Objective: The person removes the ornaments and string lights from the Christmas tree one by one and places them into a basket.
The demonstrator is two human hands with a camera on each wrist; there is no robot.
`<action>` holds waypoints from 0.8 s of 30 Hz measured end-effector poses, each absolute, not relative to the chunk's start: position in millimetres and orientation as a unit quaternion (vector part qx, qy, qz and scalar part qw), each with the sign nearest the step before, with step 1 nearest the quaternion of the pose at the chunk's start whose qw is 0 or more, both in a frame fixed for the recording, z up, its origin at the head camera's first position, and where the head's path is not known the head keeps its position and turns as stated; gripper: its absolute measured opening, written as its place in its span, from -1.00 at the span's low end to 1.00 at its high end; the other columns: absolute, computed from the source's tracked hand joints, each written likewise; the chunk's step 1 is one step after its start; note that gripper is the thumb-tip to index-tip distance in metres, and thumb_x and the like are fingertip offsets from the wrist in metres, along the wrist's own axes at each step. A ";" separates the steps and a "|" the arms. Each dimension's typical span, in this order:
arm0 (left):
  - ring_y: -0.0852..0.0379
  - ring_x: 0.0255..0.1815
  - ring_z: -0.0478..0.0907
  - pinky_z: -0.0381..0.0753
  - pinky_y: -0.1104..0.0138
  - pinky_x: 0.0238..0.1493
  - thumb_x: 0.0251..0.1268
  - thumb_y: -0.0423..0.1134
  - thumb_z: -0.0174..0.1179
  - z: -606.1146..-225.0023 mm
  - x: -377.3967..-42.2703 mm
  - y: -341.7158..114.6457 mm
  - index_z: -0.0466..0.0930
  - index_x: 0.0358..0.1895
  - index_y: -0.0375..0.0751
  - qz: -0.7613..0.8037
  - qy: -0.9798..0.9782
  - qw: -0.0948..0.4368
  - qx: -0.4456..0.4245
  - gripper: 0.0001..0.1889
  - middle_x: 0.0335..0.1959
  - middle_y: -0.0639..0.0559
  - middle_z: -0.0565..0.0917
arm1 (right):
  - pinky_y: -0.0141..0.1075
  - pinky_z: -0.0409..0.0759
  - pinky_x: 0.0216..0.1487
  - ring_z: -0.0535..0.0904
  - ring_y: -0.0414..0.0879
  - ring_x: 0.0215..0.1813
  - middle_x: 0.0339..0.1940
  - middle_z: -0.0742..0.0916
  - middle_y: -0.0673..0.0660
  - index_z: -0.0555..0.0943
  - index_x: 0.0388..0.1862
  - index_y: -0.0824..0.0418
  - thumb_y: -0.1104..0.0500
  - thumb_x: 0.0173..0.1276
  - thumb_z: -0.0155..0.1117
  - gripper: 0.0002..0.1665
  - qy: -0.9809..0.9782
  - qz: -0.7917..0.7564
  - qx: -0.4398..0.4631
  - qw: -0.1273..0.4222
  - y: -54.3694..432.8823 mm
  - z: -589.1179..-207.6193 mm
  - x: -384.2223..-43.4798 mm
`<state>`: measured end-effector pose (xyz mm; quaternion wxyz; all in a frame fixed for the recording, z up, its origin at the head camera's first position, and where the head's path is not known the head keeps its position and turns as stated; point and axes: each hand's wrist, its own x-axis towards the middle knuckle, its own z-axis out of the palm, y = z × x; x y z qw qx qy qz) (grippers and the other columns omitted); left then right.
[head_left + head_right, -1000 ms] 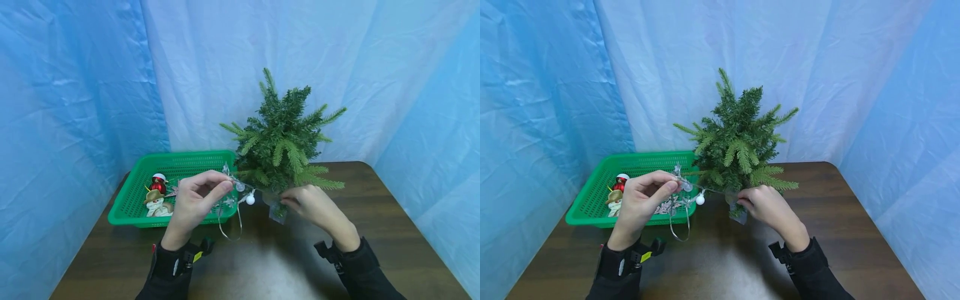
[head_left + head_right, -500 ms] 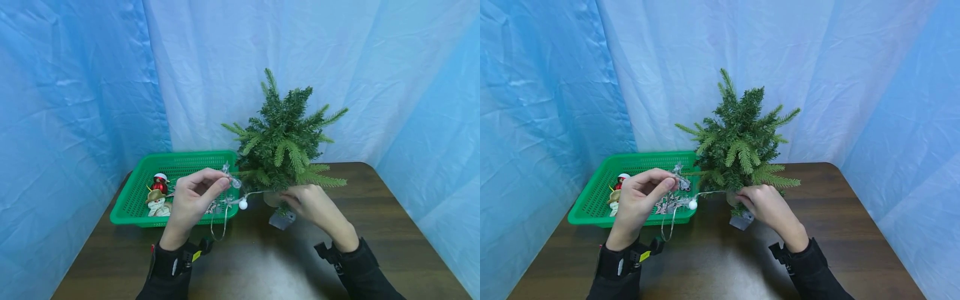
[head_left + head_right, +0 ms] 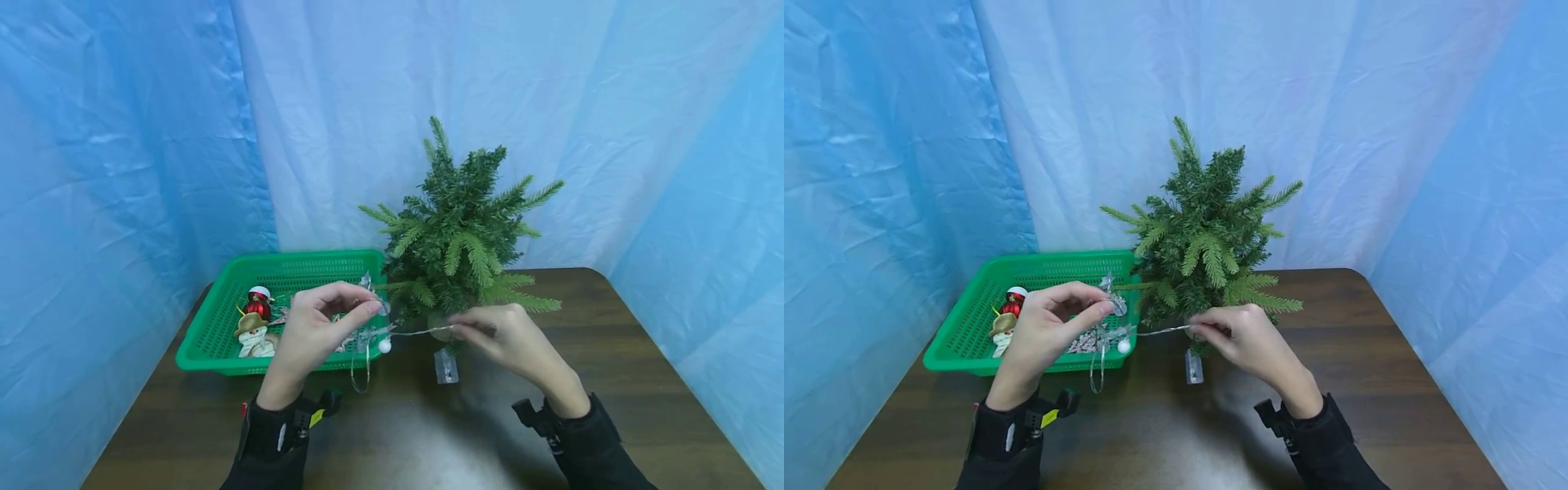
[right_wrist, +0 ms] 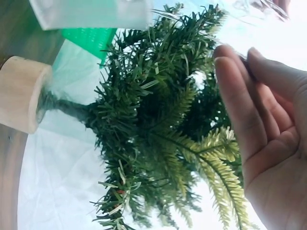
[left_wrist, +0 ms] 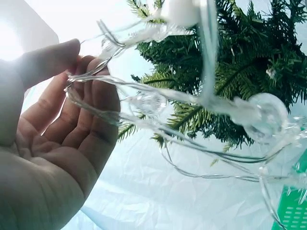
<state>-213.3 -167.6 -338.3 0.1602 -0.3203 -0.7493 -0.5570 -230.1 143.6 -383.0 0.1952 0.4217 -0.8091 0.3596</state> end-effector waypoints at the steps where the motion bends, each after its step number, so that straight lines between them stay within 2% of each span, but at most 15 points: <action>1: 0.09 -0.37 0.61 0.52 0.30 -0.40 0.37 -0.37 0.33 -338.5 -213.4 -167.8 0.78 -0.12 -0.08 -0.553 -0.755 0.153 -0.318 -0.87 -0.26 0.09 0.75 | -0.53 0.61 -0.35 0.74 -0.25 -0.33 -0.25 0.83 0.04 0.77 -0.06 0.20 0.41 0.30 0.42 -0.74 -0.804 0.369 0.425 0.193 144.2 -382.6 -229.6; 4: 0.04 -0.41 0.59 0.46 0.29 -0.47 0.40 -0.32 0.33 -339.2 -212.8 -168.4 0.78 -0.11 -0.07 -0.548 -0.767 0.121 -0.311 -0.89 -0.28 0.09 0.74 | -0.51 0.62 -0.38 0.75 -0.21 -0.35 -0.26 0.83 0.07 0.76 -0.04 0.21 0.42 0.29 0.42 -0.71 -0.788 0.394 0.432 0.192 144.8 -380.7 -228.1; 10: -0.04 -0.43 0.62 0.49 0.31 -0.47 0.45 -0.19 0.29 -338.6 -212.1 -163.8 0.76 -0.08 -0.08 -0.523 -0.794 0.052 -0.305 -0.88 -0.32 0.07 0.74 | -0.44 0.66 -0.39 0.75 -0.21 -0.36 -0.25 0.83 0.11 0.75 -0.02 0.31 0.48 0.26 0.40 -0.69 -0.760 0.436 0.440 0.195 145.7 -373.7 -222.1; 17: 0.14 -0.38 0.67 0.62 0.29 -0.38 0.49 -0.19 0.25 -340.9 -211.6 -156.1 0.76 -0.03 -0.11 -0.486 -0.811 -0.015 -0.325 -0.84 -0.30 0.10 0.76 | -0.33 0.71 -0.29 0.78 -0.10 -0.30 -0.20 0.82 0.13 0.74 -0.01 0.35 0.60 0.24 0.33 -0.63 -0.731 0.484 0.445 0.181 146.7 -367.1 -213.3; 21: 0.15 -0.37 0.69 0.63 0.28 -0.36 0.49 -0.21 0.25 -345.8 -211.7 -153.7 0.76 -0.03 -0.10 -0.477 -0.811 -0.053 -0.333 -0.84 -0.32 0.12 0.76 | -0.31 0.71 -0.27 0.79 -0.12 -0.25 -0.21 0.82 0.20 0.73 0.00 0.38 0.65 0.22 0.29 -0.59 -0.710 0.504 0.458 0.179 142.5 -364.8 -210.5; 24: 0.14 -0.41 0.66 0.56 0.32 -0.39 0.46 -0.20 0.27 -350.9 -213.4 -151.8 0.75 0.01 -0.08 -0.467 -0.810 -0.079 -0.345 -0.83 -0.34 0.17 0.75 | -0.30 0.72 -0.25 0.79 -0.12 -0.23 -0.21 0.82 0.22 0.73 0.01 0.35 0.65 0.24 0.28 -0.58 -0.701 0.513 0.460 0.183 137.7 -360.6 -207.9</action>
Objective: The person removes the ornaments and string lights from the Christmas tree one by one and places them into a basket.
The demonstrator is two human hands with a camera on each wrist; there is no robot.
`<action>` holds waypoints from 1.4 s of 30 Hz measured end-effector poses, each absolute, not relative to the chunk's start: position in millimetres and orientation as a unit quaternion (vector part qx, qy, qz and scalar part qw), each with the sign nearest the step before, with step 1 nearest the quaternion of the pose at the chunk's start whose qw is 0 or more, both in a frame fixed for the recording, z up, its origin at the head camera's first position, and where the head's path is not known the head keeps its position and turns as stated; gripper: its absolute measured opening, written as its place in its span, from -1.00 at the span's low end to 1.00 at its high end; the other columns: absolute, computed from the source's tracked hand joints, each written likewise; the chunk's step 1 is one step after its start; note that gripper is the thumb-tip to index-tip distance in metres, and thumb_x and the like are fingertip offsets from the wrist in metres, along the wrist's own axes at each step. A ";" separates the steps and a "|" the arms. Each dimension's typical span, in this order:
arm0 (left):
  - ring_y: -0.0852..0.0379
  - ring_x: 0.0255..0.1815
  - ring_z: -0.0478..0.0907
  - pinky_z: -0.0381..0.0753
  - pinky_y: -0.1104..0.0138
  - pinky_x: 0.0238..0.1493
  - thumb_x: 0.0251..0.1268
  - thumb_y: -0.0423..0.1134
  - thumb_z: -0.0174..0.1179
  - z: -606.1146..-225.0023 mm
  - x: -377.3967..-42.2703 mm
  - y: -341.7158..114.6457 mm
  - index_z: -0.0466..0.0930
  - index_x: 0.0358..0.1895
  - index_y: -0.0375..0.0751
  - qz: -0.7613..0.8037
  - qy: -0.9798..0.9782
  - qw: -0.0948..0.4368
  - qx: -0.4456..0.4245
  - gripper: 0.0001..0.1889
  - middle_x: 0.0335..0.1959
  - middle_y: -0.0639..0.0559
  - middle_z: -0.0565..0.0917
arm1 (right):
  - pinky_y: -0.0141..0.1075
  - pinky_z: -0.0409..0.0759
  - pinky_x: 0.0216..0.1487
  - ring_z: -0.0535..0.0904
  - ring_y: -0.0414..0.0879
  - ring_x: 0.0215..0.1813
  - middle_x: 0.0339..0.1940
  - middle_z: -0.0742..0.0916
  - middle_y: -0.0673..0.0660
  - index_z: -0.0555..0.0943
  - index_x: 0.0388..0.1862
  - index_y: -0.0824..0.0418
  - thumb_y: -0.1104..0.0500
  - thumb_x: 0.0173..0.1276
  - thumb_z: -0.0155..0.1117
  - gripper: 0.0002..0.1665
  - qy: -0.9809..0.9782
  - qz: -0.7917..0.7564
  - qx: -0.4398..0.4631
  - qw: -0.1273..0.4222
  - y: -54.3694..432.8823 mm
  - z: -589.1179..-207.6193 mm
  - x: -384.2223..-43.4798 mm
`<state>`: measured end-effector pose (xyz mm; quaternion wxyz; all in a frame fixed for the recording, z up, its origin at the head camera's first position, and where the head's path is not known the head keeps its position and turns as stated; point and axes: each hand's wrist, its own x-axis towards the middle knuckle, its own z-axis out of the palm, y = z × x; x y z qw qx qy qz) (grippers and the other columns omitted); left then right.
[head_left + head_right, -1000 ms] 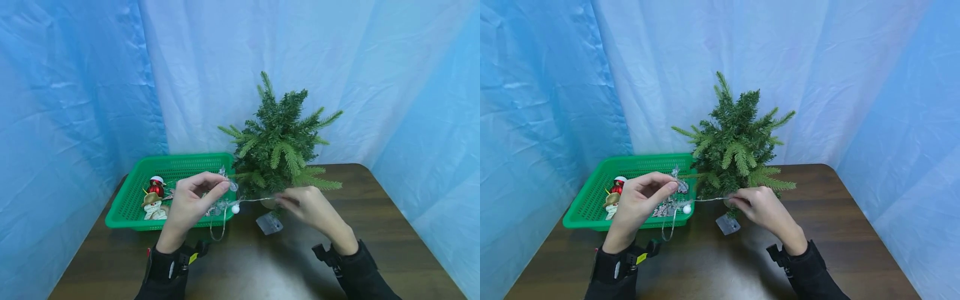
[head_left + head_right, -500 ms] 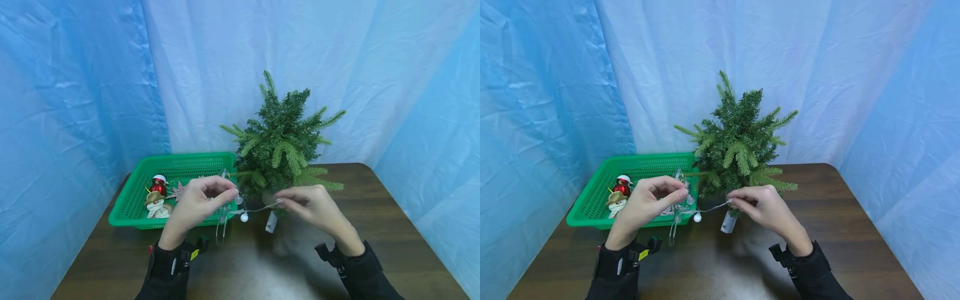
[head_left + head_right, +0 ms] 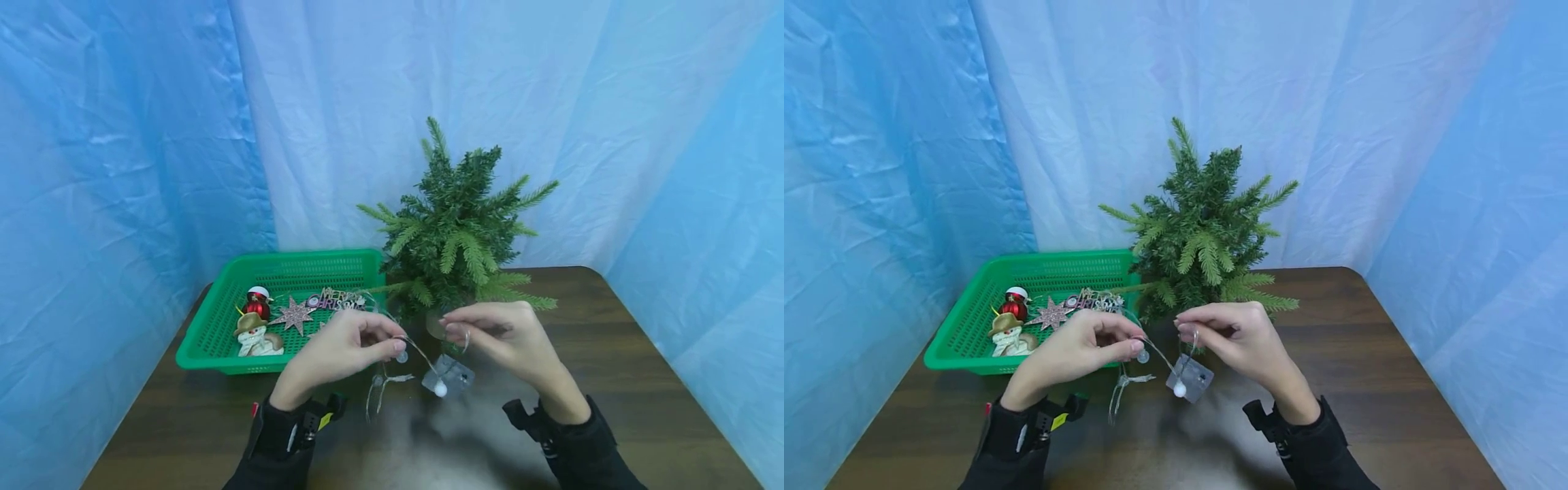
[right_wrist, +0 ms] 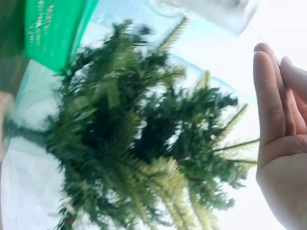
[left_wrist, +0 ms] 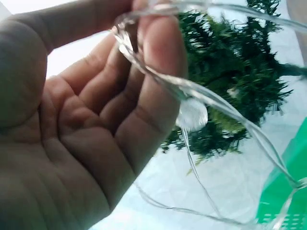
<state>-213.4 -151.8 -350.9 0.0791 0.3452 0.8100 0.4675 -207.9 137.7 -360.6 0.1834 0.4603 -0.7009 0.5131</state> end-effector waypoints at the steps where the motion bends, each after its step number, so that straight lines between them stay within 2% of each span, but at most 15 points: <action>1: 0.13 -0.41 0.66 0.57 0.33 -0.38 0.45 -0.21 0.28 -353.0 -214.6 -151.1 0.74 0.04 -0.08 0.465 0.808 0.088 0.351 -0.81 -0.35 0.17 0.75 | -0.29 0.72 -0.25 0.79 -0.11 -0.22 -0.21 0.81 0.23 0.73 0.01 0.35 0.64 0.26 0.27 -0.59 -0.699 0.517 0.460 0.184 135.7 -359.2 -207.4; 7: 0.04 -0.35 0.70 0.67 0.29 -0.21 0.36 -0.18 0.38 -366.6 -222.5 -143.9 0.63 0.25 -0.21 0.458 0.797 0.141 0.368 -0.56 -0.40 0.18 0.73 | -0.22 0.73 -0.24 0.79 -0.08 -0.18 -0.14 0.80 0.25 0.71 0.03 0.38 0.63 0.31 0.22 -0.62 -0.682 0.538 0.457 0.192 124.7 -350.6 -204.7; 10: 0.09 -0.44 0.68 0.62 0.35 -0.33 0.31 -0.15 0.42 -371.5 -224.1 -140.5 0.61 0.27 -0.25 0.448 0.800 0.155 0.367 -0.50 -0.46 0.18 0.72 | -0.18 0.73 -0.24 0.79 -0.06 -0.17 -0.12 0.80 0.28 0.70 0.03 0.40 0.63 0.33 0.21 -0.64 -0.666 0.558 0.459 0.187 120.6 -349.2 -203.8; 12: 0.18 -0.54 0.60 0.51 0.41 -0.45 0.29 -0.13 0.44 -374.5 -224.5 -138.1 0.62 0.26 -0.23 0.442 0.802 0.159 0.369 -0.49 -0.51 0.18 0.70 | -0.17 0.73 -0.24 0.79 -0.05 -0.17 -0.13 0.79 0.29 0.70 0.03 0.41 0.62 0.35 0.20 -0.65 -0.657 0.567 0.462 0.183 118.7 -349.6 -203.7; 14: 0.24 -0.61 0.51 0.39 0.44 -0.51 0.26 -0.10 0.46 -377.6 -224.6 -134.4 0.66 0.22 -0.19 0.434 0.805 0.154 0.374 -0.52 -0.55 0.19 0.67 | -0.16 0.73 -0.25 0.79 -0.05 -0.17 -0.13 0.79 0.30 0.69 0.03 0.42 0.62 0.35 0.20 -0.66 -0.650 0.575 0.464 0.178 117.5 -350.3 -203.9; 16: 0.28 -0.60 0.49 0.38 0.44 -0.50 0.25 -0.08 0.47 -379.6 -224.3 -130.6 0.72 0.14 -0.14 0.426 0.807 0.146 0.382 -0.58 -0.53 0.21 0.67 | -0.15 0.73 -0.25 0.79 -0.04 -0.16 -0.13 0.79 0.31 0.69 0.03 0.43 0.62 0.35 0.20 -0.67 -0.644 0.580 0.466 0.174 116.7 -350.7 -204.2; 21: 0.28 -0.42 0.63 0.58 0.40 -0.36 0.25 -0.07 0.46 -380.5 -223.8 -126.0 0.79 -0.05 -0.04 0.414 0.811 0.128 0.393 -0.74 -0.39 0.29 0.71 | -0.14 0.73 -0.26 0.79 -0.02 -0.16 -0.14 0.78 0.33 0.69 0.01 0.44 0.61 0.34 0.22 -0.68 -0.641 0.587 0.464 0.172 117.0 -350.0 -204.7; 26: 0.27 -0.37 0.66 0.66 0.35 -0.31 0.24 -0.06 0.47 -378.5 -223.2 -129.7 0.78 -0.14 -0.01 0.418 0.810 0.123 0.392 -0.80 -0.38 0.27 0.71 | -0.17 0.74 -0.28 0.79 -0.03 -0.22 -0.18 0.80 0.29 0.71 -0.01 0.41 0.61 0.33 0.22 -0.68 -0.662 0.573 0.447 0.181 119.7 -349.0 -206.3; 29: 0.27 -0.35 0.65 0.66 0.33 -0.27 0.24 -0.05 0.47 -374.8 -221.5 -133.9 0.77 -0.15 0.00 0.416 0.814 0.112 0.389 -0.80 -0.35 0.27 0.70 | -0.19 0.73 -0.28 0.79 -0.03 -0.26 -0.21 0.81 0.24 0.71 0.00 0.39 0.60 0.34 0.23 -0.68 -0.674 0.565 0.437 0.188 122.9 -348.4 -207.4; 33: 0.29 -0.34 0.60 0.62 0.32 -0.24 0.26 0.00 0.45 -366.7 -217.7 -141.4 0.76 -0.17 0.05 0.391 0.833 0.076 0.384 -0.81 -0.33 0.31 0.68 | -0.18 0.73 -0.26 0.79 -0.01 -0.24 -0.20 0.80 0.29 0.70 0.02 0.41 0.60 0.36 0.21 -0.68 -0.673 0.566 0.437 0.189 126.9 -347.7 -208.2; 36: 0.30 -0.37 0.56 0.58 0.33 -0.29 0.27 0.02 0.43 -360.2 -214.8 -149.1 0.77 -0.18 0.10 0.368 0.845 0.045 0.386 -0.83 -0.34 0.36 0.67 | -0.16 0.73 -0.25 0.79 -0.03 -0.20 -0.13 0.79 0.32 0.69 0.02 0.44 0.60 0.36 0.20 -0.69 -0.670 0.572 0.436 0.182 128.6 -347.2 -208.3; 40: 0.29 -0.43 0.53 0.54 0.33 -0.38 0.27 0.02 0.43 -353.7 -212.1 -161.7 0.77 -0.16 0.11 0.364 0.847 0.024 0.387 -0.83 -0.34 0.37 0.69 | -0.17 0.73 -0.23 0.79 -0.05 -0.18 -0.09 0.79 0.28 0.69 0.02 0.44 0.59 0.36 0.21 -0.69 -0.679 0.571 0.426 0.177 129.2 -347.2 -208.4; 42: 0.28 -0.41 0.55 0.56 0.31 -0.36 0.26 0.02 0.44 -350.9 -210.8 -168.2 0.76 -0.14 0.11 0.370 0.847 0.019 0.381 -0.81 -0.34 0.36 0.69 | -0.18 0.73 -0.23 0.79 -0.06 -0.18 -0.08 0.79 0.28 0.69 0.03 0.44 0.59 0.36 0.21 -0.69 -0.684 0.568 0.423 0.176 129.3 -347.7 -208.8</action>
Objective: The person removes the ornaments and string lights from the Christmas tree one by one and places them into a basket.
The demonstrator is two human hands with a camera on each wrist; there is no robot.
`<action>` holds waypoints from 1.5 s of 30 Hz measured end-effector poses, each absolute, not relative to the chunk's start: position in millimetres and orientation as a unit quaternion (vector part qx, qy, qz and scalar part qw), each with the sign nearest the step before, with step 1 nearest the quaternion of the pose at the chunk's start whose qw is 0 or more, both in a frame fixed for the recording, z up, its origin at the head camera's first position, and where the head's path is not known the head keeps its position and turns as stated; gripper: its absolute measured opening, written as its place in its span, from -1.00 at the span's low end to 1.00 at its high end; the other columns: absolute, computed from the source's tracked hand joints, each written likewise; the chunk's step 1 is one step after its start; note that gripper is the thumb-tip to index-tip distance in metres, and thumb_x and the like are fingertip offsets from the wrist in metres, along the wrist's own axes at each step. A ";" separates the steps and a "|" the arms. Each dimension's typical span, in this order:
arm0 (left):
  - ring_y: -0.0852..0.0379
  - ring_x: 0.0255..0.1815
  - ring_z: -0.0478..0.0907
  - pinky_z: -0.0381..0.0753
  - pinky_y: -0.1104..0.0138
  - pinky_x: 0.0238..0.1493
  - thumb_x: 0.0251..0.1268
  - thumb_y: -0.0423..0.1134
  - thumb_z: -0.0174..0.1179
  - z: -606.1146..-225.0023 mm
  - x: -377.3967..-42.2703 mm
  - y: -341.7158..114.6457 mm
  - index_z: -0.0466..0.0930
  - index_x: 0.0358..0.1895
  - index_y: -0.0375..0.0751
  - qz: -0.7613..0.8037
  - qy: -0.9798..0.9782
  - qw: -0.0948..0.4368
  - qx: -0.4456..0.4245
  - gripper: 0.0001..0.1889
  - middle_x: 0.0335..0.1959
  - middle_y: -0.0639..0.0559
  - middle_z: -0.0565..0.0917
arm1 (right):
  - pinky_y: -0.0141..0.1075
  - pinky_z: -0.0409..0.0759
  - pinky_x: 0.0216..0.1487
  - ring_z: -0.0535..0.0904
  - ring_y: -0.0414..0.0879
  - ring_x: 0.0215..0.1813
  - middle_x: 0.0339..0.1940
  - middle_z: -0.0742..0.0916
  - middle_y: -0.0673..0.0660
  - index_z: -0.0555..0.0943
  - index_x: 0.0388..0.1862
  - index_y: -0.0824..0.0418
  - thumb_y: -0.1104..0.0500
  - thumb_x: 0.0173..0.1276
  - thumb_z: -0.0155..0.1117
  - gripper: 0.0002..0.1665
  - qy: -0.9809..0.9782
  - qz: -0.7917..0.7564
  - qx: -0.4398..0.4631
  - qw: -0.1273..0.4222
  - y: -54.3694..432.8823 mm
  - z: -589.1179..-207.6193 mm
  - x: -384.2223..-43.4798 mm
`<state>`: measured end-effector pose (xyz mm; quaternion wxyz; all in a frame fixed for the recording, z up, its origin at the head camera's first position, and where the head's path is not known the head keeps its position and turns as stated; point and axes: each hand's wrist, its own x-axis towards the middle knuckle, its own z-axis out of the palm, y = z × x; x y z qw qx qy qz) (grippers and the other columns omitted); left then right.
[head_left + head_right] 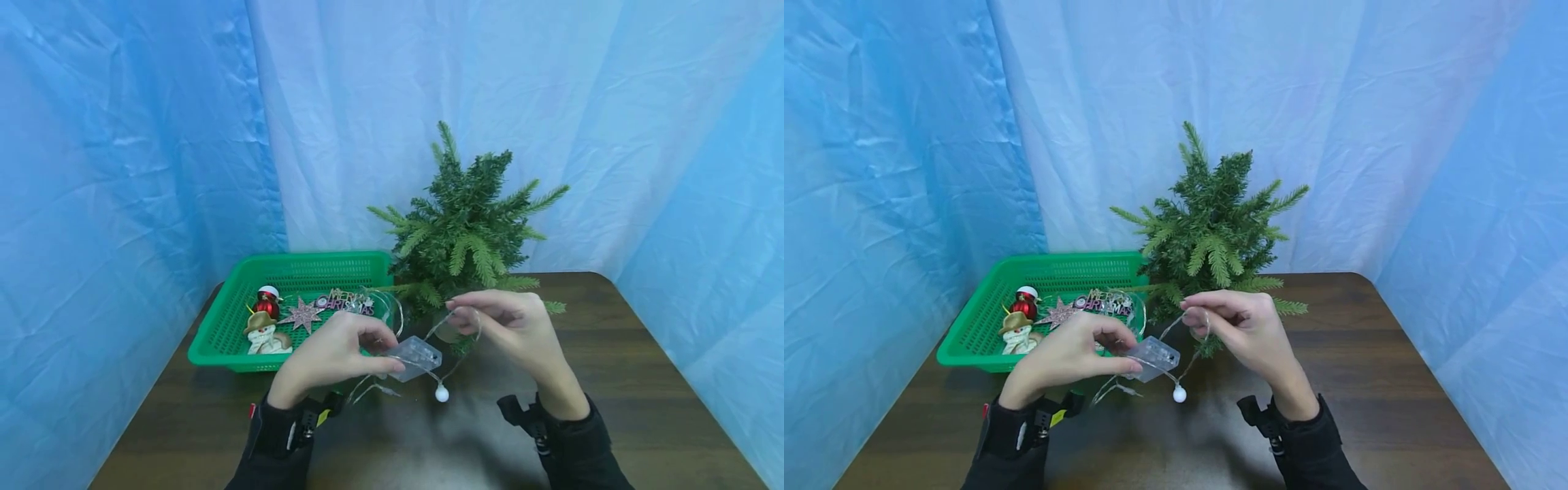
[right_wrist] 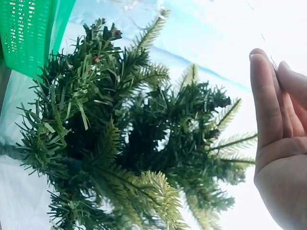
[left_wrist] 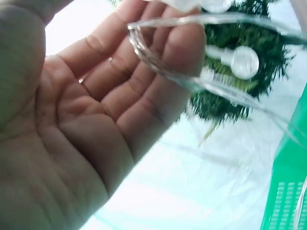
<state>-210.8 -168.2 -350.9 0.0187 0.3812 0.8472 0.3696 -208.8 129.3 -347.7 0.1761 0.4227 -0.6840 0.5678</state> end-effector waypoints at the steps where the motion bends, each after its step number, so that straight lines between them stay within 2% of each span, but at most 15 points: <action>1: 0.29 -0.40 0.56 0.58 0.31 -0.34 0.25 0.03 0.44 -349.6 -210.5 -171.3 0.76 -0.14 0.12 0.372 0.848 0.015 0.377 -0.80 -0.33 0.35 0.69 | -0.18 0.73 -0.23 0.79 -0.06 -0.18 -0.09 0.79 0.28 0.69 0.03 0.44 0.59 0.36 0.21 -0.69 -0.687 0.566 0.421 0.177 129.3 -348.1 -209.1; 8: 0.27 -0.31 0.60 0.65 0.24 -0.25 0.19 -0.07 0.51 -326.4 -207.6 -194.3 0.76 -0.16 0.08 0.377 0.854 -0.036 0.358 -0.81 -0.31 0.31 0.69 | -0.35 0.70 -0.32 0.79 -0.13 -0.20 -0.14 0.81 0.22 0.71 0.03 0.40 0.60 0.32 0.25 -0.65 -0.704 0.532 0.429 0.193 126.1 -353.8 -212.9; 14: 0.27 -0.33 0.57 0.62 0.30 -0.28 0.16 -0.12 0.53 -282.5 -204.3 -207.7 0.77 -0.14 0.02 0.316 0.875 -0.088 0.357 -0.77 -0.32 0.32 0.67 | -0.30 0.71 -0.17 0.78 -0.09 -0.14 -0.11 0.81 0.18 0.68 0.11 0.37 0.57 0.33 0.27 -0.61 -0.706 0.520 0.446 0.179 114.1 -357.1 -214.3; 20: 0.28 -0.36 0.55 0.58 0.29 -0.31 0.23 -0.10 0.48 -243.0 -202.8 -218.4 0.77 -0.10 0.04 0.279 0.896 -0.083 0.337 -0.79 -0.33 0.28 0.68 | -0.26 0.72 -0.15 0.78 -0.10 -0.11 -0.05 0.80 0.15 0.61 0.25 0.33 0.51 0.37 0.29 -0.53 -0.714 0.501 0.465 0.151 100.0 -362.6 -212.0; 28: 0.21 -0.35 0.57 0.58 0.22 -0.29 0.30 -0.03 0.43 -204.5 -215.3 -230.9 0.77 -0.06 0.00 0.234 0.922 -0.082 0.296 -0.76 -0.34 0.19 0.71 | -0.25 0.68 -0.01 0.71 -0.17 0.07 0.08 0.77 0.03 0.66 0.24 0.19 0.34 0.46 0.30 -0.61 -0.732 0.449 0.502 0.101 81.1 -367.3 -210.1; 31: 0.19 -0.37 0.59 0.57 0.23 -0.31 0.30 -0.03 0.42 -195.3 -221.1 -235.8 0.77 -0.07 -0.01 0.227 0.928 -0.089 0.283 -0.77 -0.34 0.18 0.72 | -0.24 0.68 -0.02 0.69 -0.21 0.08 0.10 0.76 0.01 0.66 0.24 0.18 0.29 0.49 0.29 -0.62 -0.739 0.425 0.515 0.083 71.5 -369.0 -212.8; 36: 0.17 -0.40 0.60 0.54 0.21 -0.33 0.30 -0.05 0.42 -188.5 -231.6 -243.8 0.78 -0.08 -0.03 0.218 0.937 -0.106 0.250 -0.78 -0.36 0.14 0.73 | -0.37 0.63 -0.02 0.67 -0.20 0.11 0.13 0.74 0.05 0.63 0.27 0.19 0.20 0.52 0.27 -0.62 -0.761 0.363 0.532 0.080 48.9 -376.5 -220.8; 45: 0.12 -0.32 0.62 0.53 0.14 -0.27 0.30 0.00 0.42 -196.0 -254.4 -259.3 0.77 -0.12 -0.10 0.202 0.954 -0.107 0.195 -0.73 -0.35 0.06 0.73 | -0.32 0.55 0.22 0.62 -0.12 0.23 0.19 0.71 0.09 0.62 0.29 0.19 0.14 0.51 0.29 -0.58 -0.809 0.285 0.513 0.020 11.0 -396.2 -232.1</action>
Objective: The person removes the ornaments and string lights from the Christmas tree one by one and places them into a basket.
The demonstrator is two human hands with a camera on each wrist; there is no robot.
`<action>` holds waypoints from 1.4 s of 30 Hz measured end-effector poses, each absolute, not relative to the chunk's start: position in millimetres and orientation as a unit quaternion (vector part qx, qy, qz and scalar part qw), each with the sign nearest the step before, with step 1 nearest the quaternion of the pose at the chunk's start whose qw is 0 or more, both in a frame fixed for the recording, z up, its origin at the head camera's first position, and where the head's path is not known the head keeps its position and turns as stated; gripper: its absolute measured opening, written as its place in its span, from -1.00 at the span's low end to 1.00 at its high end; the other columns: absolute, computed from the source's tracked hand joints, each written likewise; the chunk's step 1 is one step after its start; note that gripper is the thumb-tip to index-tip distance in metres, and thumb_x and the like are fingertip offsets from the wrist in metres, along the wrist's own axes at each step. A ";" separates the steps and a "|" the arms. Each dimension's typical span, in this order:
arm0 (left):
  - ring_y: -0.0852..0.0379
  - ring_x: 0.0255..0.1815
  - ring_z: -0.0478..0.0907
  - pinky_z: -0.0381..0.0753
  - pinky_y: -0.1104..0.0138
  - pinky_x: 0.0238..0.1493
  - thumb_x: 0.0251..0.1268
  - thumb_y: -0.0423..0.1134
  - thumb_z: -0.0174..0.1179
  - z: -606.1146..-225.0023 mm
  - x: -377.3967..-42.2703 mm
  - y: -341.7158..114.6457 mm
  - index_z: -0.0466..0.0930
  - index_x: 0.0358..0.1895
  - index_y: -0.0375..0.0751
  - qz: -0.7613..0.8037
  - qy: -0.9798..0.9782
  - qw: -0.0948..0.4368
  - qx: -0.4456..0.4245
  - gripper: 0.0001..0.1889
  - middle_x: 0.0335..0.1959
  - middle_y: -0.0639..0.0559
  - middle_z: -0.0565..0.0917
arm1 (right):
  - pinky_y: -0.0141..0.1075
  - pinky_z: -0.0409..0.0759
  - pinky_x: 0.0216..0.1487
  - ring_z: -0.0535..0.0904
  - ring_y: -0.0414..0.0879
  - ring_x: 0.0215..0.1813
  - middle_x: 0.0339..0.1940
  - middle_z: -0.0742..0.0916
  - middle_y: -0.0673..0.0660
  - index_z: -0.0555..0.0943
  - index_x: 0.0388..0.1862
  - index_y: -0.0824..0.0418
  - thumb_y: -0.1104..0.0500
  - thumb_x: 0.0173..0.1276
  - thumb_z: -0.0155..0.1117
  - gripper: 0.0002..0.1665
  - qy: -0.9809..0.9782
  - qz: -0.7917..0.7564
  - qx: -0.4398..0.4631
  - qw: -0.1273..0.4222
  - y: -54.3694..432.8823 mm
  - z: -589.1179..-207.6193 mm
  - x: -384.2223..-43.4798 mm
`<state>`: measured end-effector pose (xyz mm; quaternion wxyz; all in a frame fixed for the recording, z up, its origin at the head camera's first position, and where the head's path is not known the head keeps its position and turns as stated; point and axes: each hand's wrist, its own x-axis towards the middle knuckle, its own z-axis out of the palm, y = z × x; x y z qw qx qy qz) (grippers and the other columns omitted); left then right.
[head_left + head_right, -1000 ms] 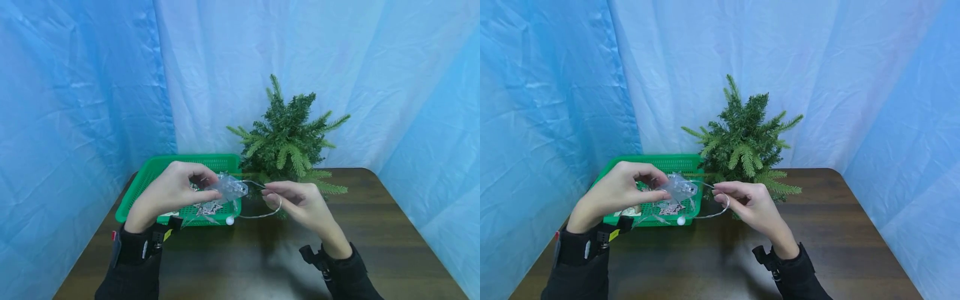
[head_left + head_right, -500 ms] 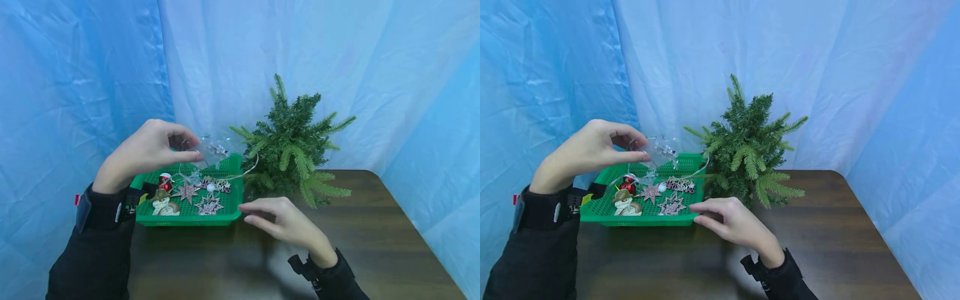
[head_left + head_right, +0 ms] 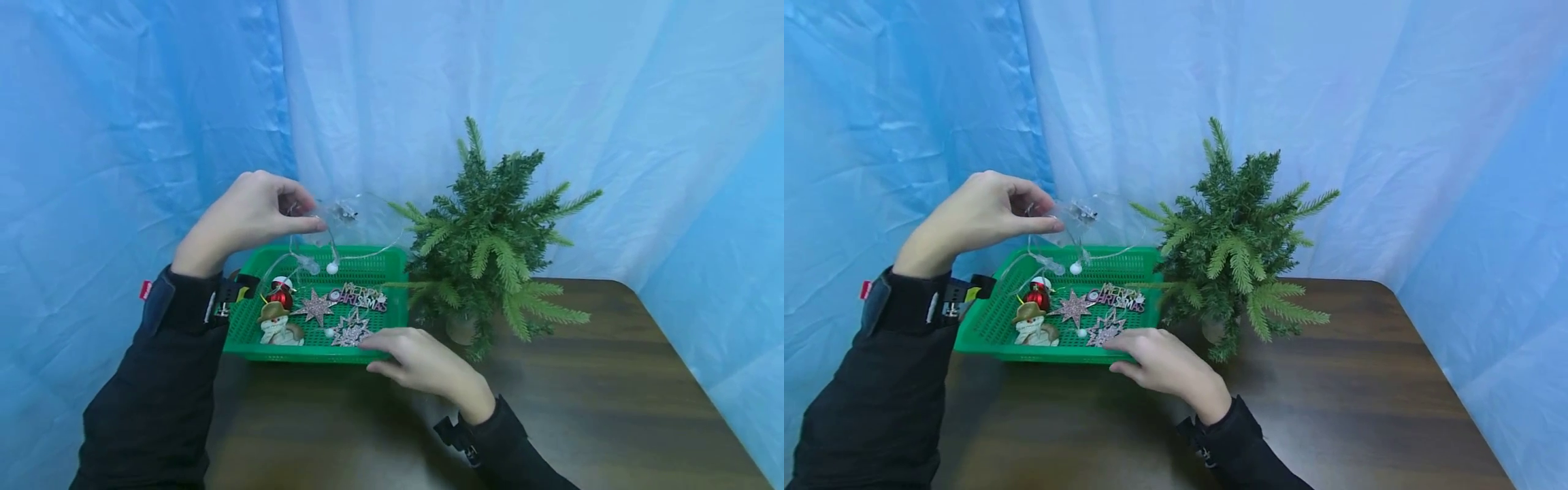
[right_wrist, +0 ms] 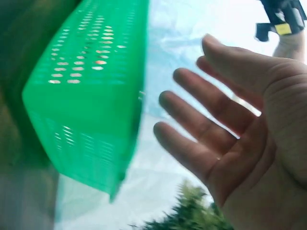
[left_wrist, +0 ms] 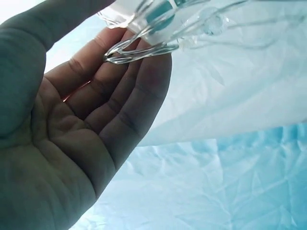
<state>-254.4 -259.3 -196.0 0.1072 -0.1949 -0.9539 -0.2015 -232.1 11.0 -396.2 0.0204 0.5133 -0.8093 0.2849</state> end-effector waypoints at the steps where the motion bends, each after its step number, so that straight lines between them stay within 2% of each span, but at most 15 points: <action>1: 0.10 -0.31 0.63 0.53 0.14 -0.26 0.29 0.00 0.42 -197.3 -256.7 -260.4 0.77 -0.11 -0.12 -0.202 -0.955 0.104 -0.191 -0.72 -0.34 0.05 0.74 | -0.31 0.55 0.22 0.62 -0.11 0.23 0.19 0.71 0.09 0.62 0.29 0.20 0.14 0.50 0.30 -0.58 -0.816 0.272 0.510 0.016 9.1 -399.0 -232.9; 9: 0.05 -0.26 0.62 0.52 0.12 -0.24 0.28 0.03 0.43 -205.6 -269.7 -268.8 0.77 -0.10 -0.15 -0.202 -0.961 0.088 -0.166 -0.67 -0.28 0.03 0.75 | -0.31 0.62 0.09 0.67 -0.12 0.10 0.09 0.73 0.08 0.65 0.25 0.19 0.20 0.46 0.35 -0.60 -0.843 0.222 0.489 0.030 1.9 -415.3 -239.3; 17: 0.05 -0.32 0.61 0.54 0.11 -0.23 0.31 -0.06 0.41 -225.2 -282.7 -277.9 0.78 -0.12 -0.17 -0.200 -0.964 0.058 -0.166 -0.74 -0.33 0.03 0.74 | -0.34 0.63 0.06 0.70 -0.12 0.03 0.03 0.76 0.08 0.66 0.24 0.21 0.27 0.48 0.31 -0.63 -0.843 0.228 0.486 0.045 -1.0 -420.6 -240.3; 25: 0.04 -0.23 0.63 0.60 0.08 -0.14 0.30 -0.11 0.42 -256.4 -298.8 -284.0 0.78 -0.11 -0.18 -0.188 -0.972 0.015 -0.141 -0.76 -0.24 0.00 0.74 | -0.35 0.62 0.06 0.70 -0.13 0.03 0.05 0.76 0.07 0.67 0.23 0.19 0.28 0.47 0.31 -0.63 -0.844 0.237 0.481 0.036 2.0 -418.9 -240.2; 38: 0.05 -0.33 0.60 0.57 0.13 -0.24 0.28 -0.15 0.44 -300.4 -324.6 -290.0 0.78 -0.22 -0.15 -0.176 -0.974 -0.061 -0.132 -0.84 -0.30 -0.01 0.71 | -0.36 0.64 0.02 0.71 -0.15 0.01 0.04 0.77 0.07 0.68 0.21 0.18 0.27 0.46 0.32 -0.64 -0.847 0.234 0.477 0.029 -2.3 -417.4 -239.8; 42: 0.06 -0.39 0.54 0.50 0.16 -0.29 0.29 -0.17 0.43 -315.3 -332.0 -290.1 0.76 -0.25 -0.16 -0.176 -0.972 -0.083 -0.131 -0.86 -0.34 -0.01 0.70 | -0.38 0.64 -0.02 0.71 -0.17 -0.03 0.02 0.77 0.06 0.69 0.21 0.18 0.25 0.47 0.32 -0.65 -0.847 0.231 0.477 0.032 -1.9 -419.1 -241.7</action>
